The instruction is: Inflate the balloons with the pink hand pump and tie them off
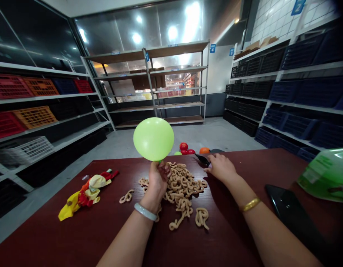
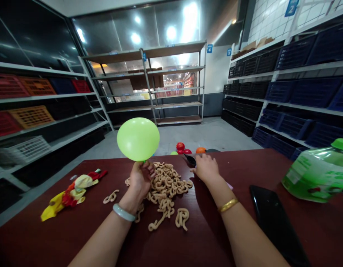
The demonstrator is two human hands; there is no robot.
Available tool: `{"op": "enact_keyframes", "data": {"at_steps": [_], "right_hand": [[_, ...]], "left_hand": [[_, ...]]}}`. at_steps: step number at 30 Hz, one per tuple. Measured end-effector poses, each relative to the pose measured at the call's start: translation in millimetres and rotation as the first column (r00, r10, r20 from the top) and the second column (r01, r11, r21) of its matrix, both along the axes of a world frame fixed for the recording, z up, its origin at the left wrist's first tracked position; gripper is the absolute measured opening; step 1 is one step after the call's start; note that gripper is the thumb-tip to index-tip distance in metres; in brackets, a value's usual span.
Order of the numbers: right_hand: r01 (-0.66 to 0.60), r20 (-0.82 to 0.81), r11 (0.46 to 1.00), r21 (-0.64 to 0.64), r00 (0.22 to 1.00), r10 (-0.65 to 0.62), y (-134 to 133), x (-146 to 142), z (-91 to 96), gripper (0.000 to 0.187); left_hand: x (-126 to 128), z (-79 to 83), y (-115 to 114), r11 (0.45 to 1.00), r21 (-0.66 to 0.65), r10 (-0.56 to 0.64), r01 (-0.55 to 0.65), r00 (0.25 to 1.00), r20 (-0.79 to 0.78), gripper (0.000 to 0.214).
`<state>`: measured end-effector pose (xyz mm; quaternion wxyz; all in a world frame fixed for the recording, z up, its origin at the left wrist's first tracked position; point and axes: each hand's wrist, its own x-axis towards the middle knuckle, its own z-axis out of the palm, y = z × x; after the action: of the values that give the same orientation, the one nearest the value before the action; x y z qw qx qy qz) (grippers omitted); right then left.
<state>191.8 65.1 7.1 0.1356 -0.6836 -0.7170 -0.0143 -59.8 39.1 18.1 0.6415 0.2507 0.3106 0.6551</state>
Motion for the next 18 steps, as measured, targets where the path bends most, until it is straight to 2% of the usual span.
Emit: {"op": "enact_keyframes", "data": {"at_steps": [2,3,4,5,6,8,9,11,13,14,17,18], "right_hand": [[-0.123,-0.166,0.975,0.183,0.974,0.154,-3.5,-14.3,5.0,0.028],[-0.209,-0.288,0.949,0.237,0.918,0.274,-6.4,-23.9,6.6,0.022],[-0.310,-0.422,0.915,0.259,0.816,0.395,-10.0,-34.4,7.2,0.023],[-0.399,-0.562,0.879,0.261,0.677,0.475,-14.3,-44.9,7.0,0.027],[-0.484,-0.696,0.842,0.239,0.519,0.496,-19.1,-54.6,6.1,0.030],[-0.567,-0.909,0.804,0.180,0.216,0.356,-29.1,-68.8,4.0,0.031],[-0.598,-0.961,0.786,0.159,0.089,0.263,-33.4,-72.7,3.4,0.028],[-0.656,-0.991,0.742,0.136,-0.093,0.100,-39.3,-75.0,4.3,0.024],[-0.690,-0.981,0.709,0.142,-0.192,0.010,-41.1,-74.0,7.0,0.021],[-0.680,-0.974,0.718,0.151,-0.227,-0.010,-41.0,-73.8,8.4,0.020],[-0.556,-0.948,0.803,0.216,-0.318,0.036,-39.0,-76.4,10.3,0.021],[-0.530,-0.941,0.815,0.234,-0.335,0.052,-38.3,-77.7,9.9,0.020]], "left_hand": [[8.6,0.8,-5.1,0.996,-0.016,-0.084,0.084,0.996,-0.031,0.024],[13.3,0.7,-8.1,0.991,-0.022,-0.135,0.134,0.989,-0.055,0.024],[17.8,0.4,-11.5,0.982,-0.023,-0.189,0.187,0.979,-0.080,0.023],[22.1,0.0,-15.3,0.969,-0.023,-0.249,0.248,0.963,-0.104,0.024],[25.7,-0.3,-19.2,0.950,-0.025,-0.313,0.312,0.942,-0.123,0.024],[30.4,-0.3,-26.6,0.902,-0.039,-0.432,0.431,0.890,-0.145,0.027],[31.4,0.1,-29.5,0.875,-0.054,-0.483,0.481,0.863,-0.148,0.029],[31.2,1.3,-33.2,0.817,-0.073,-0.577,0.573,0.804,-0.142,0.032],[29.5,2.6,-34.4,0.758,-0.064,-0.651,0.649,0.750,-0.112,0.033],[28.6,3.0,-34.3,0.737,-0.055,-0.675,0.673,0.732,-0.091,0.033],[27.4,3.4,-33.0,0.724,-0.028,-0.690,0.690,0.723,-0.036,0.031],[27.7,3.2,-32.5,0.729,-0.017,-0.685,0.685,0.728,-0.029,0.030]]}}
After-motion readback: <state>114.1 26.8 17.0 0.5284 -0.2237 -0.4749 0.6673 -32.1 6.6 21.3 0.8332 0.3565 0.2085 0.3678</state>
